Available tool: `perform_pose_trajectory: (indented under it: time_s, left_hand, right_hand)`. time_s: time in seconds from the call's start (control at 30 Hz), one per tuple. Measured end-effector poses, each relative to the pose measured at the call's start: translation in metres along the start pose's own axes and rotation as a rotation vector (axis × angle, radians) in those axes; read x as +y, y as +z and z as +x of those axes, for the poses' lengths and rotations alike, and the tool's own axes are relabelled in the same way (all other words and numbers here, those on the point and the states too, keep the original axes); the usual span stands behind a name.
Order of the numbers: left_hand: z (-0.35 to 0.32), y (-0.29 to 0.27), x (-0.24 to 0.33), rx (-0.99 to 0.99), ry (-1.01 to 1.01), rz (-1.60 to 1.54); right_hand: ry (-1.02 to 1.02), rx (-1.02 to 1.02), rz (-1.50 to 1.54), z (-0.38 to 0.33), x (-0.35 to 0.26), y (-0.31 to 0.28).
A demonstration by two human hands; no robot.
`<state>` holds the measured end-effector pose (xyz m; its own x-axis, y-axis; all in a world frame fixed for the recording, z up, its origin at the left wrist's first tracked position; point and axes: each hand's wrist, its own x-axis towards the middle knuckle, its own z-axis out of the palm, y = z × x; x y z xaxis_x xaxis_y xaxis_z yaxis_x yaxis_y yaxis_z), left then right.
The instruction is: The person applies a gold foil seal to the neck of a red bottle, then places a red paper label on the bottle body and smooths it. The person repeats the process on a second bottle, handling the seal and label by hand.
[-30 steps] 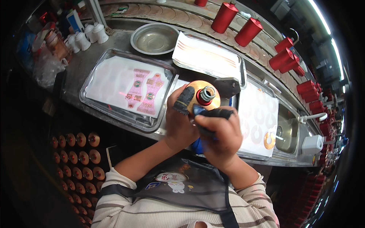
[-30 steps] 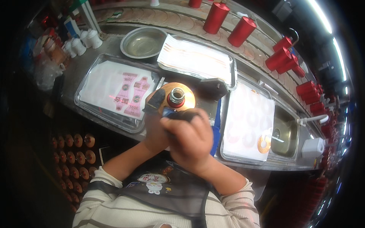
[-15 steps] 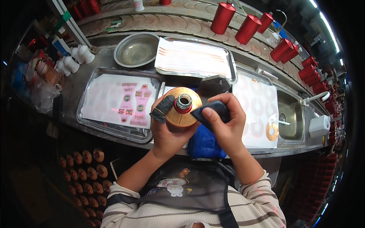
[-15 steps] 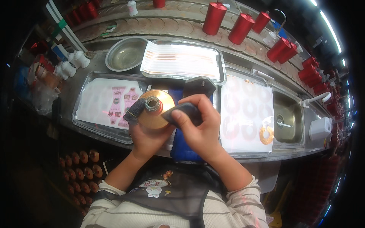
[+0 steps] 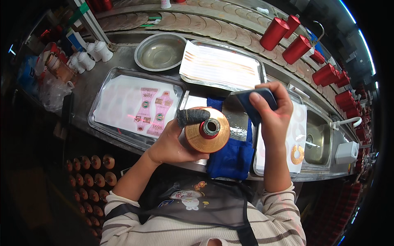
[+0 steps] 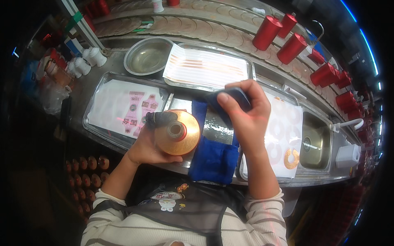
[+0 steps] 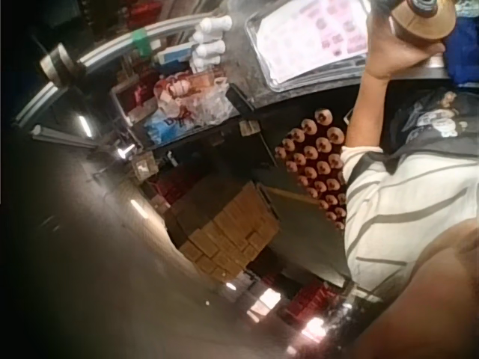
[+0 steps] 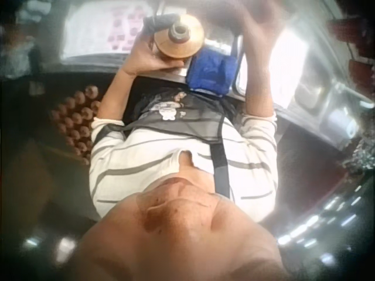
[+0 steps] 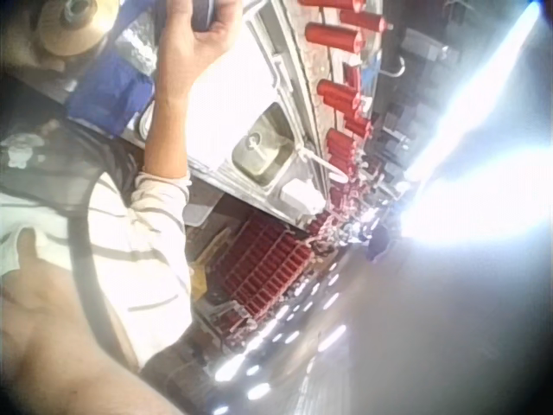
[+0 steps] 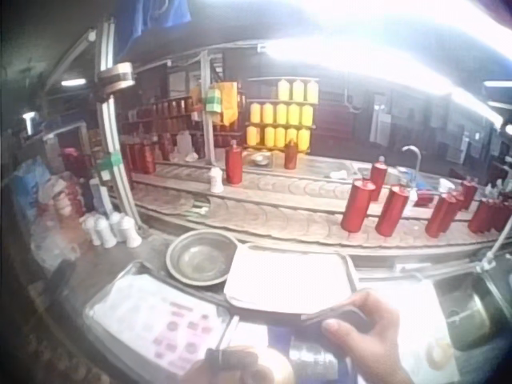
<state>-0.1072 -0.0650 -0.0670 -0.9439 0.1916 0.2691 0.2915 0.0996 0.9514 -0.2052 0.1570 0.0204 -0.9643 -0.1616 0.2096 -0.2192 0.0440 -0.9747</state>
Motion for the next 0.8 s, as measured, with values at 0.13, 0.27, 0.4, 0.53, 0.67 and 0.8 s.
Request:
perform_pose_trajectory:
  time_s: [0.13, 0.27, 0.4, 0.53, 0.67, 0.8]
  left_hand:
    - [0.003, 0.006, -0.005, 0.088, 0.165, -0.064]
    - [-0.007, 0.037, -0.006, 0.321, 0.217, -0.101]
    - [-0.013, 0.051, -0.013, 0.420, 0.326, 0.171]
    - [-0.018, 0.055, 0.009, 0.433, 0.318, 0.787]
    - [-0.031, 0.058, 0.015, 0.495, 0.267, 0.650]
    - [-0.009, 0.059, 0.016, 0.529, 0.037, 0.162]
  right_hand:
    - [0.020, -0.300, -0.066, -0.033, -0.012, -0.005]
    - [0.009, -0.229, -0.133, -0.035, 0.004, 0.001]
    - [0.030, -0.213, -0.146, -0.034, 0.006, 0.003]
    - [0.058, -0.185, -0.125, -0.032, 0.008, 0.001]
    - [0.128, -0.183, -0.026, -0.033, -0.005, 0.001]
    - [0.096, -0.221, -0.019, -0.035, -0.010, 0.001]
